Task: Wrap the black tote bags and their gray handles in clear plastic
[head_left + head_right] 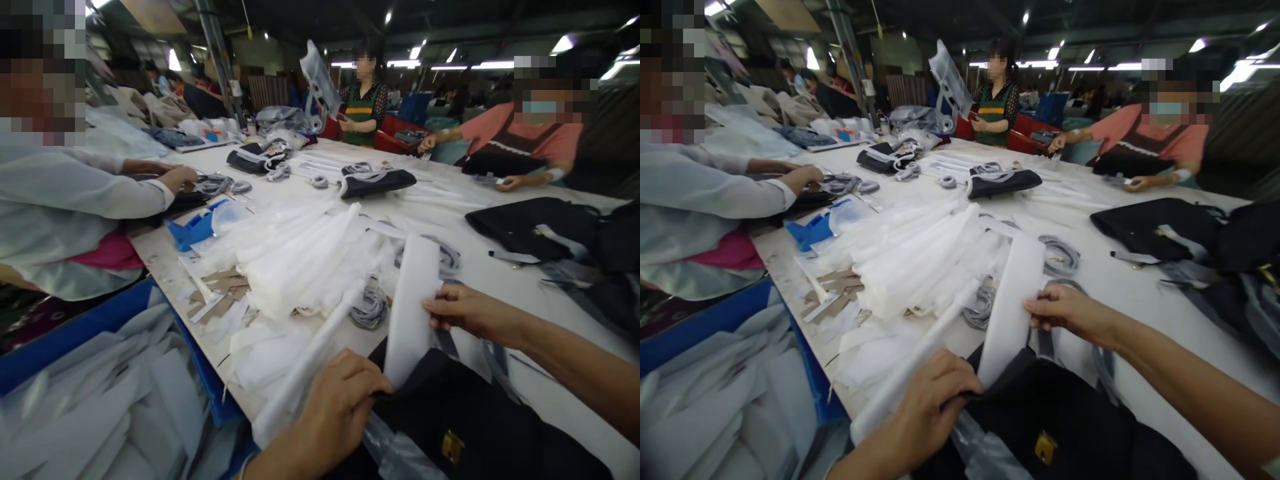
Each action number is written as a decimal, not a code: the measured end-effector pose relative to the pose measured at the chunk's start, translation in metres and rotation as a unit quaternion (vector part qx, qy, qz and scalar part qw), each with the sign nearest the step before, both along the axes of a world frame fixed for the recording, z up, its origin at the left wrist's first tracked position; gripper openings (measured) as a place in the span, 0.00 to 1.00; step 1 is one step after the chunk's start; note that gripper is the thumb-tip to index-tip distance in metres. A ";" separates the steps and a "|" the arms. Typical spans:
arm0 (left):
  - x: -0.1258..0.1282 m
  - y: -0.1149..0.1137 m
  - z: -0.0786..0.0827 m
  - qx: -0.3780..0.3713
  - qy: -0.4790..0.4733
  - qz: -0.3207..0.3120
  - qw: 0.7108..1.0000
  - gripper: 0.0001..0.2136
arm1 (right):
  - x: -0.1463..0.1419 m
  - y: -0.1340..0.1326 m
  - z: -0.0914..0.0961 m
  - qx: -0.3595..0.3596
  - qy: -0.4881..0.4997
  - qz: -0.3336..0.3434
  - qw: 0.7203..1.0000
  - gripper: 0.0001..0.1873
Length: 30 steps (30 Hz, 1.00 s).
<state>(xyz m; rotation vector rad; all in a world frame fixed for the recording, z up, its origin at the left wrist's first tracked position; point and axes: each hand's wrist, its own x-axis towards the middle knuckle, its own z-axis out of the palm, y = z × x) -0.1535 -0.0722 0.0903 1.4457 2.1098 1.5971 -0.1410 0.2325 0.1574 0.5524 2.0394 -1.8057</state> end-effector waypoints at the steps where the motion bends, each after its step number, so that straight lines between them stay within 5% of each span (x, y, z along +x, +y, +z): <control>1: 0.001 0.001 -0.001 0.003 0.002 0.007 1.000 0.15 | -0.001 0.000 -0.001 0.017 -0.004 0.017 1.000 0.19; 10: 0.004 0.003 0.001 0.016 0.018 0.072 0.997 0.10 | 0.004 0.005 0.016 0.151 0.001 0.063 0.987 0.18; 17: 0.007 0.007 -0.004 -0.008 -0.032 0.085 0.996 0.09 | -0.001 -0.029 -0.011 0.015 -0.017 0.128 0.992 0.11; 22: -0.006 0.008 -0.007 -0.038 -0.137 0.104 0.984 0.12 | -0.008 -0.033 -0.010 -0.013 -0.008 0.165 0.986 0.07; 25: -0.020 0.016 -0.004 -0.069 -0.182 0.139 0.971 0.20 | -0.008 -0.027 -0.008 -0.062 0.003 0.109 0.992 0.10; 30: -0.033 0.030 0.002 -0.096 -0.184 0.056 0.977 0.14 | -0.008 -0.020 -0.020 -0.166 0.042 -0.045 0.984 0.15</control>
